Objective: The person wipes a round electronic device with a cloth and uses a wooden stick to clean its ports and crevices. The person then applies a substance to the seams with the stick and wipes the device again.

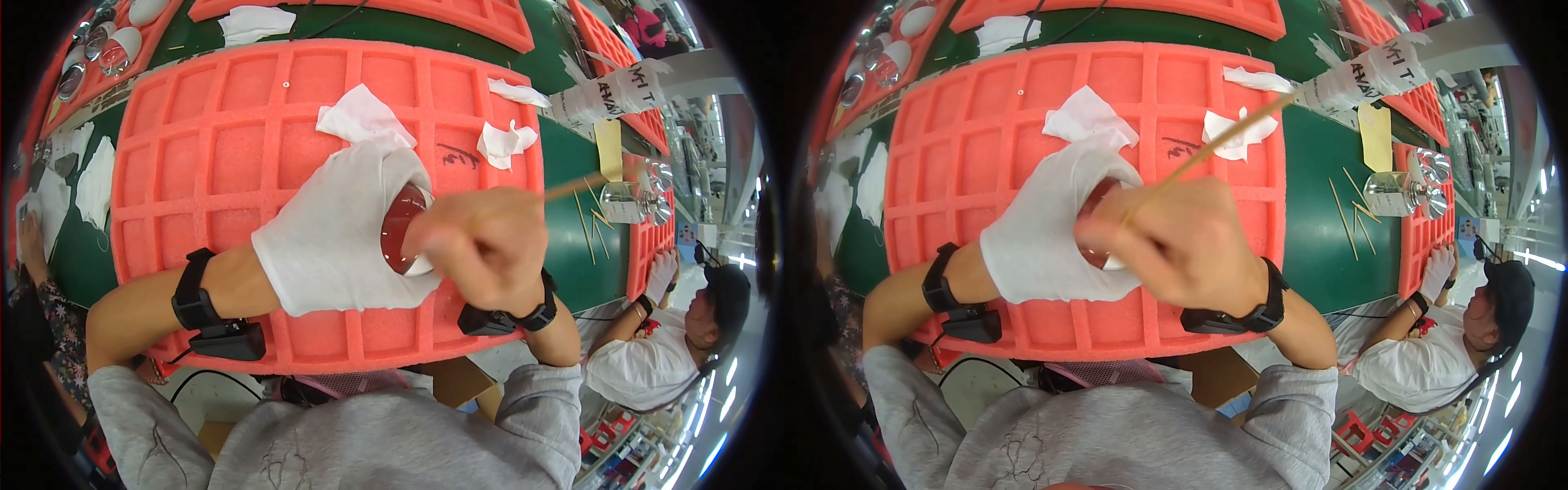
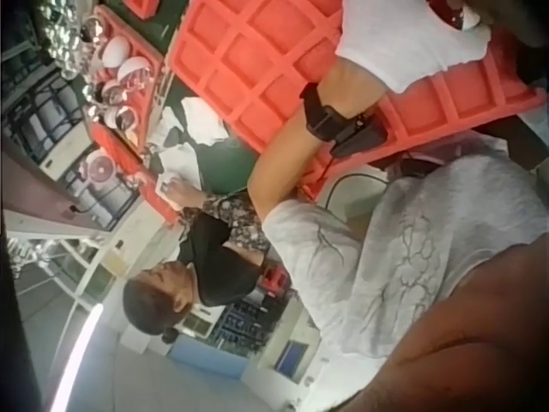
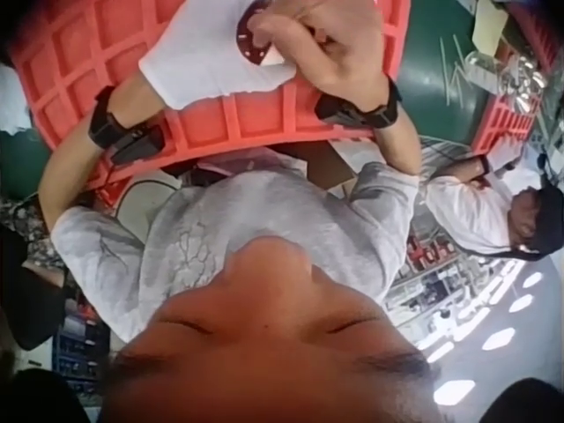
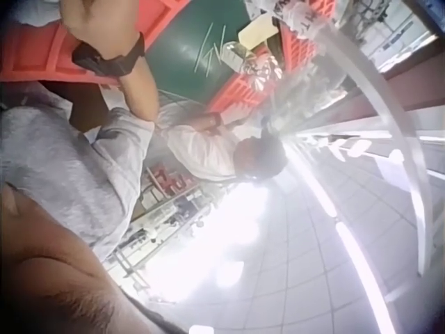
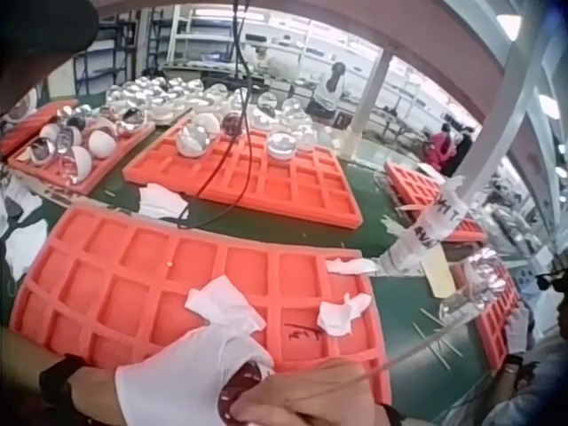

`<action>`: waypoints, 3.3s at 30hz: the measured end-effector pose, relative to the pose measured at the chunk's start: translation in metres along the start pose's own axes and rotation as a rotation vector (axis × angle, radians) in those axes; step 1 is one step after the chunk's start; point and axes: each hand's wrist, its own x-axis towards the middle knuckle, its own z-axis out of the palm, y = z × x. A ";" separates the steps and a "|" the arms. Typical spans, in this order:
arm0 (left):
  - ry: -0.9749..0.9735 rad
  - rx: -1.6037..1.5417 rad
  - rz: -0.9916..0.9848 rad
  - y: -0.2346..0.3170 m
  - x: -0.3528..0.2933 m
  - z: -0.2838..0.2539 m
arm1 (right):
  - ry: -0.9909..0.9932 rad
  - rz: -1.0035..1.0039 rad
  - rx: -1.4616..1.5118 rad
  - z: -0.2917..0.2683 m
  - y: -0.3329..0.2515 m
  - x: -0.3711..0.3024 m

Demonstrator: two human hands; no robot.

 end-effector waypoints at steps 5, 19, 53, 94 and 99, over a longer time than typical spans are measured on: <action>0.093 0.119 0.068 0.001 -0.009 0.002 | 0.254 0.521 0.015 -0.015 0.001 -0.001; -0.242 -0.168 -0.076 -0.007 0.002 -0.021 | 0.424 0.487 0.433 -0.015 -0.001 -0.010; -0.271 -0.262 -0.325 0.015 0.004 0.003 | 0.043 0.482 0.523 -0.017 -0.009 -0.011; -0.050 0.184 0.138 0.019 -0.012 0.017 | 0.130 0.717 -0.155 0.048 -0.119 -0.094; -0.061 0.188 0.129 0.019 -0.011 0.017 | 0.146 0.675 -0.160 0.045 -0.112 -0.092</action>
